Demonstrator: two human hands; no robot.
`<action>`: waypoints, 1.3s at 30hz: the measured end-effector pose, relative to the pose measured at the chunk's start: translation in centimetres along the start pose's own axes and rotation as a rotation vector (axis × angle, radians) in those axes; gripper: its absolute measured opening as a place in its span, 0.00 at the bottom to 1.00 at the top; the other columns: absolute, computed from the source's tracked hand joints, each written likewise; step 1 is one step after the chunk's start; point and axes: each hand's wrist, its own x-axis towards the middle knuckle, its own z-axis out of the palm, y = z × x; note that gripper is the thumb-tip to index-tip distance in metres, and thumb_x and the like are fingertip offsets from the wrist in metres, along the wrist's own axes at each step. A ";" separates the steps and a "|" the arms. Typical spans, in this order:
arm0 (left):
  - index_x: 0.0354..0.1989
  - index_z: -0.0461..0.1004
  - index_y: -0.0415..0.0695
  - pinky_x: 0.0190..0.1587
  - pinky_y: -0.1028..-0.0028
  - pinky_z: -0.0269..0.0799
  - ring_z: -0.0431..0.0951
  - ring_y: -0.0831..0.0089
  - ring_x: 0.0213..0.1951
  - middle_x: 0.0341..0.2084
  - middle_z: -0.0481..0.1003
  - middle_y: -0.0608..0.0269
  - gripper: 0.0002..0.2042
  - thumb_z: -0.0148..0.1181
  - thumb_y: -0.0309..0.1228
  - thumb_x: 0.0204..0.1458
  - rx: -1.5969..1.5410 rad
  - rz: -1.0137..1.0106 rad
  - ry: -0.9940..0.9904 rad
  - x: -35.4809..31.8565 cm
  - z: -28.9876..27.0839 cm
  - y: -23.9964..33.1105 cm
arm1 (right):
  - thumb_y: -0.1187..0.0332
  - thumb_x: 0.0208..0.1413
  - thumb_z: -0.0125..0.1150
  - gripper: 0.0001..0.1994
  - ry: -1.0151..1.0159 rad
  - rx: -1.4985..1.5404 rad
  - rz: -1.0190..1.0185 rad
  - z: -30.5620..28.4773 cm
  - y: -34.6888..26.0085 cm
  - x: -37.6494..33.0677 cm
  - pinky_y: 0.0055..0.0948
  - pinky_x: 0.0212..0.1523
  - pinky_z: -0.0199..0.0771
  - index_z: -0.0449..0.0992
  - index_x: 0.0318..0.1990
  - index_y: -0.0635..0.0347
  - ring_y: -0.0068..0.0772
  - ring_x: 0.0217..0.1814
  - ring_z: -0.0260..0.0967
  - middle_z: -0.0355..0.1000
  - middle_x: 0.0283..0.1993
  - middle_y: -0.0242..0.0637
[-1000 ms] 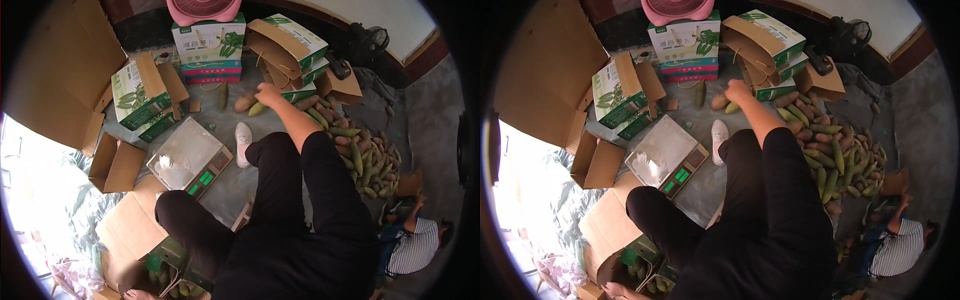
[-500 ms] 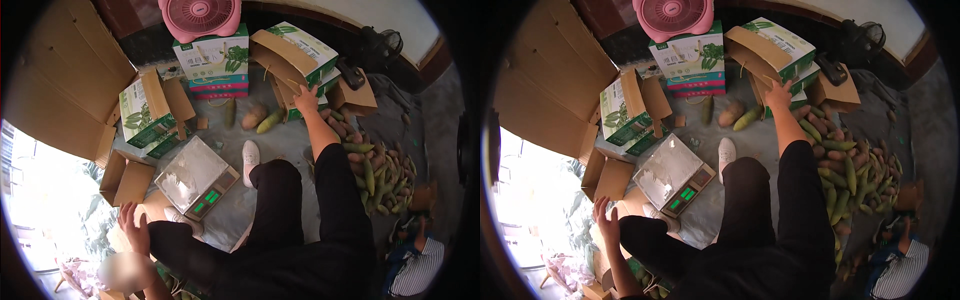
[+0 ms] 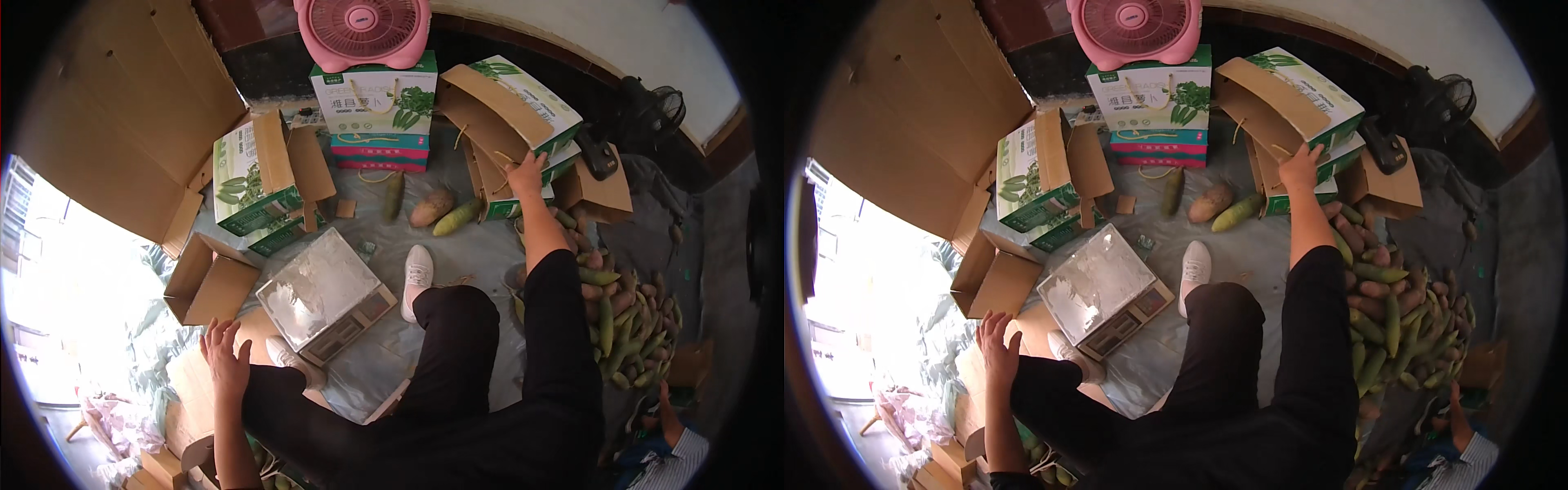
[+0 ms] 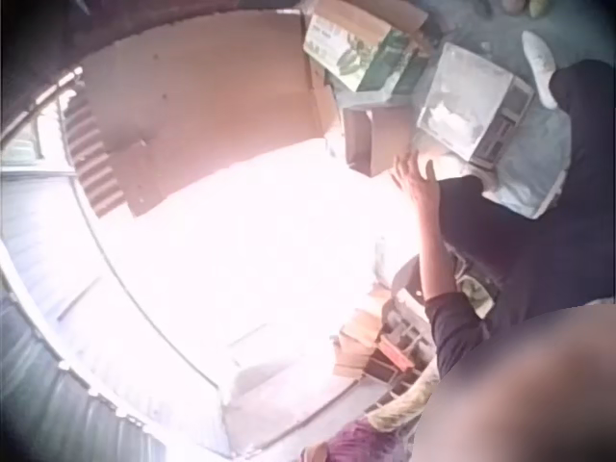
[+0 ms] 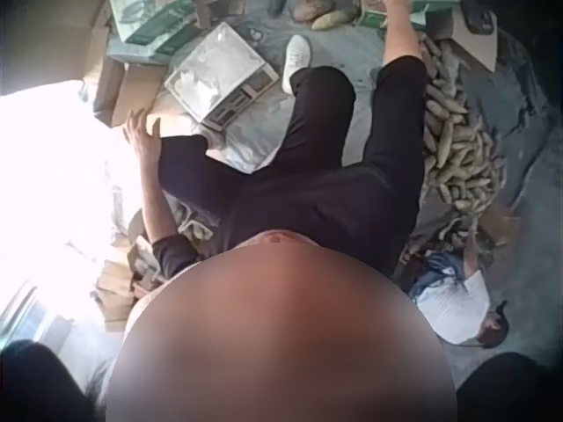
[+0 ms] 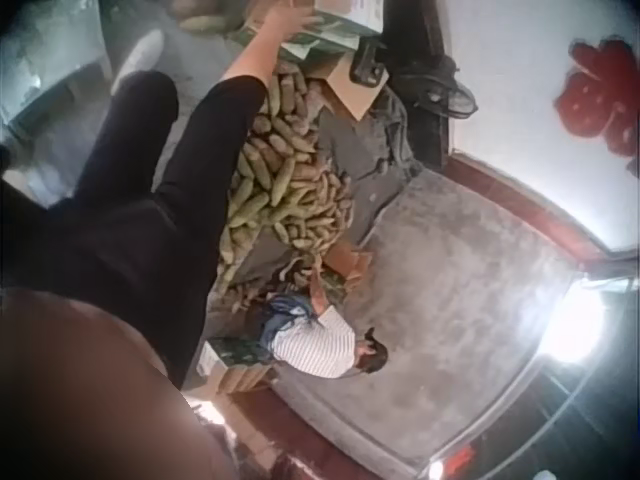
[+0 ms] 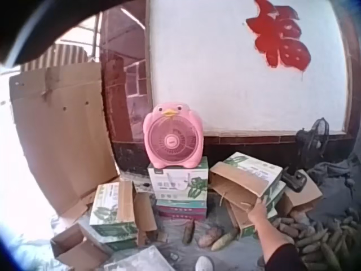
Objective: The recorder is weighing large green produce (looks like winter melon or similar) and placing them into cardboard boxes for shipping.
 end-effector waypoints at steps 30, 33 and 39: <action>0.45 0.71 0.43 0.60 0.56 0.50 0.62 0.60 0.56 0.44 0.70 0.59 0.17 0.60 0.31 0.44 -0.056 0.060 0.087 -2.8 -1.0 -2.0 | 0.76 0.47 0.44 0.18 0.053 -0.127 -0.856 -16.0 -12.7 -11.3 0.39 0.43 0.68 0.75 0.44 0.49 0.45 0.44 0.68 0.71 0.46 0.37; 0.45 0.71 0.43 0.60 0.57 0.50 0.62 0.60 0.56 0.44 0.70 0.59 0.17 0.59 0.31 0.44 -0.062 0.045 0.103 -3.3 -1.1 -2.8 | 0.76 0.47 0.44 0.18 0.014 0.047 -1.022 -14.4 -15.6 -13.5 0.39 0.42 0.68 0.76 0.43 0.50 0.46 0.43 0.69 0.71 0.44 0.37; 0.46 0.70 0.43 0.60 0.58 0.50 0.62 0.60 0.56 0.45 0.70 0.60 0.17 0.58 0.30 0.46 -0.086 0.025 0.134 -4.1 -1.6 -3.4 | 0.75 0.47 0.43 0.19 -0.221 0.184 -1.040 -9.4 -20.0 -17.9 0.39 0.43 0.69 0.76 0.43 0.45 0.47 0.43 0.68 0.72 0.43 0.37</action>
